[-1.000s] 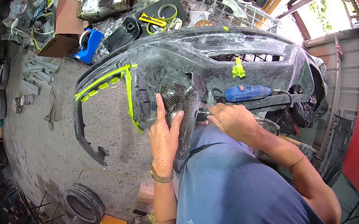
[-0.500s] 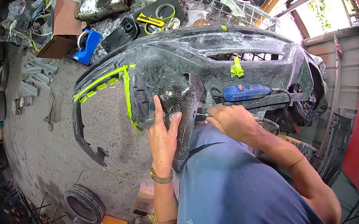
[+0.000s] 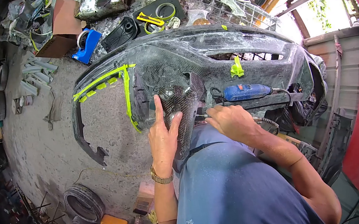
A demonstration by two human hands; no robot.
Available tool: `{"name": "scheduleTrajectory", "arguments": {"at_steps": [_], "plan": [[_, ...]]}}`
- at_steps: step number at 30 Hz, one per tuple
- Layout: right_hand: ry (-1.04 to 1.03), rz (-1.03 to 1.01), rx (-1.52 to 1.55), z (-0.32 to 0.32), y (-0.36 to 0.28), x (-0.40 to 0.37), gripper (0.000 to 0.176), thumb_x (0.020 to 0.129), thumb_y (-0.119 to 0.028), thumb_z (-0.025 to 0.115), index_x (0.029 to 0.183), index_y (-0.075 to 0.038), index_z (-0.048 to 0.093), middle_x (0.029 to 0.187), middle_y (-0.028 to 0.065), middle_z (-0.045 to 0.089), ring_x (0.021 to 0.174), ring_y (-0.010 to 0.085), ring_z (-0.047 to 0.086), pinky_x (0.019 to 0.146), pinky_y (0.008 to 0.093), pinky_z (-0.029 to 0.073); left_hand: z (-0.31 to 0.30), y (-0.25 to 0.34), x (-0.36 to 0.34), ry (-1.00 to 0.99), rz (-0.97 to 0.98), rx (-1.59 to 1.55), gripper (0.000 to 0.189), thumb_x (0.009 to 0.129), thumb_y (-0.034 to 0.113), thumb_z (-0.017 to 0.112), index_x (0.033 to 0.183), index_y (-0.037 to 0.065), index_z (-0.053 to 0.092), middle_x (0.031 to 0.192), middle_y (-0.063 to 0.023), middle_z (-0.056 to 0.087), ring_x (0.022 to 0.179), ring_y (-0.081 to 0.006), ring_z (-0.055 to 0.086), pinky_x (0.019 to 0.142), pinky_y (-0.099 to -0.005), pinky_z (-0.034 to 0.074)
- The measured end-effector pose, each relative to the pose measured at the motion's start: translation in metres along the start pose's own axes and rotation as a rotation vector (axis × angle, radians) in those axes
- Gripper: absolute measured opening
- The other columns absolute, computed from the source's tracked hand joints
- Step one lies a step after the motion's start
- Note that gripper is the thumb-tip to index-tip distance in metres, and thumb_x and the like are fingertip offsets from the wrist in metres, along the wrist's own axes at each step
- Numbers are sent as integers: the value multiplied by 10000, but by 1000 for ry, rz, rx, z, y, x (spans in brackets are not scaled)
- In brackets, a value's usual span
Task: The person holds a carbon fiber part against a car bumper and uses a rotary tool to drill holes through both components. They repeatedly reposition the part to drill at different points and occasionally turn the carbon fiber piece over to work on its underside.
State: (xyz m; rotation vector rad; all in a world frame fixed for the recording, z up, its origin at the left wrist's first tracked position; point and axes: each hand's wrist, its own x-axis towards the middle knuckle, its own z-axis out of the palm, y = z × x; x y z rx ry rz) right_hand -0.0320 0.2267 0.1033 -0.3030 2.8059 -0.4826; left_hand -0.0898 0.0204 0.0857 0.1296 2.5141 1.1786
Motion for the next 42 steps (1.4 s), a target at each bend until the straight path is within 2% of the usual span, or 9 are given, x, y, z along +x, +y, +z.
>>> {"name": "scheduleTrajectory", "arguments": {"at_steps": [8,14,34,37,39,42], "plan": [[-12,14,-4,-1,-1,0,239,942,-283,587,949,-45,605,774,92,646,670,247,678,566,350,544,-5,8,0,-49,-88,16,762,934,354,642,1539,110,248,719,-280,624,642,-429,628,583,-472,468],[6,4,-21,2,0,0,238,942,-286,586,947,-49,608,777,89,641,662,242,675,567,349,543,-1,1,0,-12,-27,-4,766,934,363,642,1542,117,246,704,-272,623,618,-414,627,573,-468,467],[-24,58,41,3,1,1,249,948,-292,575,946,-46,614,820,107,659,713,287,682,610,385,548,-3,1,1,-44,-60,3,772,940,397,625,1544,111,237,748,-287,638,651,-425,635,597,-468,477],[-5,23,123,0,4,-1,250,948,-292,574,955,-47,621,833,116,667,734,310,682,620,400,549,0,-6,2,-34,-37,-6,773,938,391,628,1544,110,239,756,-287,641,668,-428,638,608,-472,479],[43,83,177,-1,6,-2,252,948,-293,571,966,-48,625,842,120,674,753,320,683,630,411,550,-1,-6,2,-25,-28,-8,772,937,389,629,1543,109,240,761,-287,642,675,-430,640,612,-473,480],[46,69,137,2,6,-3,264,946,-302,575,961,-43,625,835,118,673,733,305,683,623,407,548,-2,-1,1,-39,-53,-23,770,934,381,635,1541,108,248,762,-286,642,681,-433,640,613,-470,481]]}}
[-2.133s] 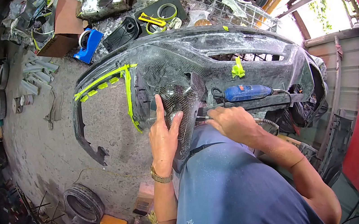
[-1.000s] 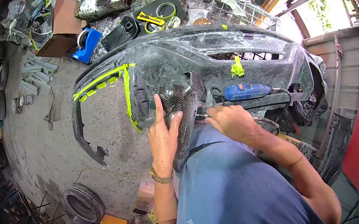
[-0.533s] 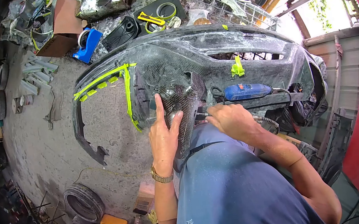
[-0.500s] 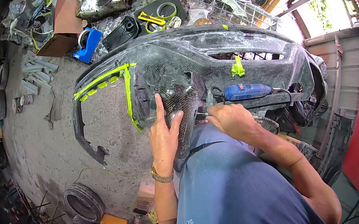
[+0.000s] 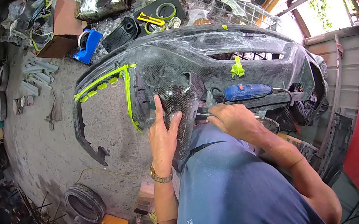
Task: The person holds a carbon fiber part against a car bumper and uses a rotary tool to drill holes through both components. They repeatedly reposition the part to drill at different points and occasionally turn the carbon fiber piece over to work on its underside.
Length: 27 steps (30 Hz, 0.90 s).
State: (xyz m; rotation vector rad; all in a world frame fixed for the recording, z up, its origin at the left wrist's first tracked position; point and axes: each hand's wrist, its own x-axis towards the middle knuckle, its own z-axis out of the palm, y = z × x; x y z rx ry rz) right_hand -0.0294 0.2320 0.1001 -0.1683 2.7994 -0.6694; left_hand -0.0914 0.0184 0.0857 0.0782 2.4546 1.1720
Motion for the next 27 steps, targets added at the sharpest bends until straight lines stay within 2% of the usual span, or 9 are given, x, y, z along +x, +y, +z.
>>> {"name": "scheduleTrajectory", "arguments": {"at_steps": [3,10,18,22,27], "plan": [[29,-67,-54,4,1,2,271,942,-310,584,961,-43,626,814,108,670,702,287,680,603,390,545,0,0,0,6,13,10,766,935,380,634,1540,107,252,753,-284,640,677,-428,641,610,-466,480],[24,-77,-64,8,1,0,262,939,-308,590,965,-50,629,774,89,661,680,264,678,580,363,540,1,0,-1,19,16,12,765,934,376,635,1540,107,254,747,-278,640,658,-417,640,608,-468,482],[7,-55,78,10,4,0,263,943,-297,583,977,-40,625,813,129,675,731,321,675,627,421,542,-2,4,0,14,17,28,765,932,372,638,1537,100,258,772,-284,650,674,-420,648,615,-469,489],[13,-24,61,11,8,1,267,945,-302,579,978,-41,626,820,131,677,737,313,679,628,419,539,0,1,1,-1,-3,31,766,932,375,637,1536,96,258,795,-289,658,691,-417,658,620,-462,495],[-95,20,165,2,1,2,293,948,-311,567,998,-31,638,878,152,683,824,352,671,695,455,530,-2,4,1,-10,-24,25,770,933,374,636,1538,92,253,813,-287,664,697,-400,669,628,-447,500]]}}
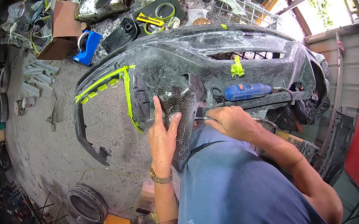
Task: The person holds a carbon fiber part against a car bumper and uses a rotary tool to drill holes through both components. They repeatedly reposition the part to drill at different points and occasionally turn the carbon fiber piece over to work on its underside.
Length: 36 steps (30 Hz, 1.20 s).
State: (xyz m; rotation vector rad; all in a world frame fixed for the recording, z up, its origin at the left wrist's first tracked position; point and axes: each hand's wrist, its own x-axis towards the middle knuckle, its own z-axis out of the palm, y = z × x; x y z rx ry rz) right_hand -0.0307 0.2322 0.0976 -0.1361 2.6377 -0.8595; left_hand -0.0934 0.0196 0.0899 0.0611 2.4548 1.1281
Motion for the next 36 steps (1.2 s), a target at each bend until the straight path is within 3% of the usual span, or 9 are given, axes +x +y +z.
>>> {"name": "scheduleTrajectory", "arguments": {"at_steps": [5,8,9,10,17,22,28,34,36], "plan": [[54,3,104,-14,12,-6,307,947,-287,561,1053,-15,658,968,188,686,871,378,655,752,451,515,4,-13,4,35,132,-89,780,930,378,632,1538,82,244,857,-278,674,735,-377,686,672,-435,511],[-49,107,269,-30,12,-3,283,944,-229,570,1084,2,653,980,214,679,874,374,650,763,404,499,7,-21,6,-4,68,37,822,918,471,601,1557,168,183,921,-298,666,843,-466,653,747,-499,507],[-92,286,393,-41,-1,-4,267,936,-184,588,1087,28,644,933,215,669,847,342,650,764,383,486,4,-17,5,-25,53,9,812,908,445,623,1538,107,239,1271,-312,556,1022,-455,626,885,-450,492],[101,67,355,-21,20,-7,256,931,-153,596,1080,50,638,913,217,668,817,301,655,758,365,486,-6,-4,2,-85,-17,-32,826,911,452,614,1548,118,208,1112,-331,619,937,-469,640,853,-472,491],[131,67,643,4,41,-4,101,969,-90,536,962,1,580,667,-16,421,597,59,377,520,245,298,13,-26,6,65,118,-30,834,917,441,608,1558,138,169,866,-323,645,827,-466,647,786,-502,501],[61,59,629,-1,32,-3,98,970,-88,536,936,2,555,719,-10,460,615,58,380,528,245,308,17,-26,6,95,123,13,828,921,463,597,1560,154,169,809,-311,642,788,-466,644,772,-508,506],[308,-71,386,11,28,-13,148,946,-95,583,944,44,531,752,83,508,715,148,461,665,324,405,18,-21,3,101,133,104,858,909,468,598,1560,130,153,904,-299,661,847,-446,657,785,-510,516],[325,-71,410,21,49,-26,148,918,-51,608,829,26,518,671,64,509,647,139,456,610,327,396,21,-19,0,110,101,74,827,928,509,569,1568,188,156,923,-332,634,916,-479,618,851,-505,478],[330,-78,444,24,50,-29,135,919,-46,600,826,21,530,654,51,510,628,130,452,592,319,393,21,-18,-1,135,133,143,857,915,467,589,1559,120,144,945,-298,665,879,-441,657,825,-501,507]]}}
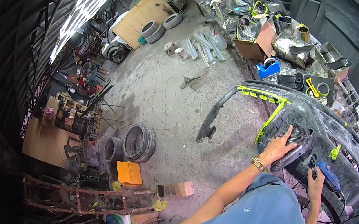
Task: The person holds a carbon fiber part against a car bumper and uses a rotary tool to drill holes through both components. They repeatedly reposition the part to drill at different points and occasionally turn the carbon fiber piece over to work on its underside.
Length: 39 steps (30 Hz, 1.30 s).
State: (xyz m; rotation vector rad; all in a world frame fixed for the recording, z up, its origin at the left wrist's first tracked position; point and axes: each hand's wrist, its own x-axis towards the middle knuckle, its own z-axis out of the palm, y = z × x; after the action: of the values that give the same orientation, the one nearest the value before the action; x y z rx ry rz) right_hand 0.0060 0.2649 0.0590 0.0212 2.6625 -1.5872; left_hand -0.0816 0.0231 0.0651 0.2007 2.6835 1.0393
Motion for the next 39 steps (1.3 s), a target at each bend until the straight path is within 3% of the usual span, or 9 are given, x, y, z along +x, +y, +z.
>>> {"name": "scheduleTrajectory", "arguments": {"at_steps": [11,17,22,23,24,26,28,29,39], "plan": [[11,81,224,0,32,-2,122,803,27,560,704,-1,495,618,28,452,606,83,421,565,285,356,-5,0,6,-65,-41,9,830,926,535,551,1567,186,157,1098,-344,598,1009,-478,604,899,-501,467],[106,-16,119,2,20,0,240,908,-219,519,1041,-29,457,828,30,452,632,110,394,571,265,322,-14,4,7,-126,-72,-22,830,921,542,552,1564,185,166,1145,-333,599,1035,-475,604,917,-489,469],[7,14,471,4,12,-2,267,976,-327,417,1035,-76,483,848,-6,405,599,56,317,526,212,244,-25,9,11,-157,-84,-35,814,912,508,568,1539,108,237,1211,-336,586,1077,-462,600,956,-458,464],[19,84,344,6,18,-5,251,970,-292,431,1043,-64,505,833,2,419,615,74,336,546,230,278,-24,8,12,-135,-76,-26,806,909,491,576,1531,93,253,1243,-307,581,1102,-450,593,976,-448,457],[-61,176,154,-4,-6,-5,280,962,-199,441,1131,12,515,948,147,548,889,248,542,826,359,441,-24,10,11,-139,-63,-31,798,906,475,583,1523,78,269,1274,-278,575,1126,-439,587,995,-437,449],[-44,27,105,-4,-24,-4,204,941,-67,545,1126,20,545,997,179,577,934,288,578,849,360,451,-39,32,10,-241,-161,-34,794,916,465,578,1522,61,263,1375,-240,517,1189,-413,558,1017,-423,438],[-103,6,13,-9,-23,-4,233,944,-116,583,1139,11,587,1063,185,611,980,357,610,862,393,481,-30,27,11,-174,-94,-8,781,922,454,581,1523,63,270,1467,-224,420,1211,-396,552,1019,-410,437],[-128,68,38,-8,-19,-6,262,941,-155,598,1155,-3,594,1108,180,624,1009,380,610,877,415,485,-20,16,12,-102,-53,36,783,914,468,594,1533,120,263,981,-300,673,903,-471,655,805,-501,508],[-132,111,-360,-13,-43,12,286,972,-273,553,1100,-21,508,895,201,659,807,400,662,698,490,525,-32,35,13,-171,-142,53,759,943,413,602,1542,117,242,819,-297,661,759,-465,650,674,-489,482]]}}
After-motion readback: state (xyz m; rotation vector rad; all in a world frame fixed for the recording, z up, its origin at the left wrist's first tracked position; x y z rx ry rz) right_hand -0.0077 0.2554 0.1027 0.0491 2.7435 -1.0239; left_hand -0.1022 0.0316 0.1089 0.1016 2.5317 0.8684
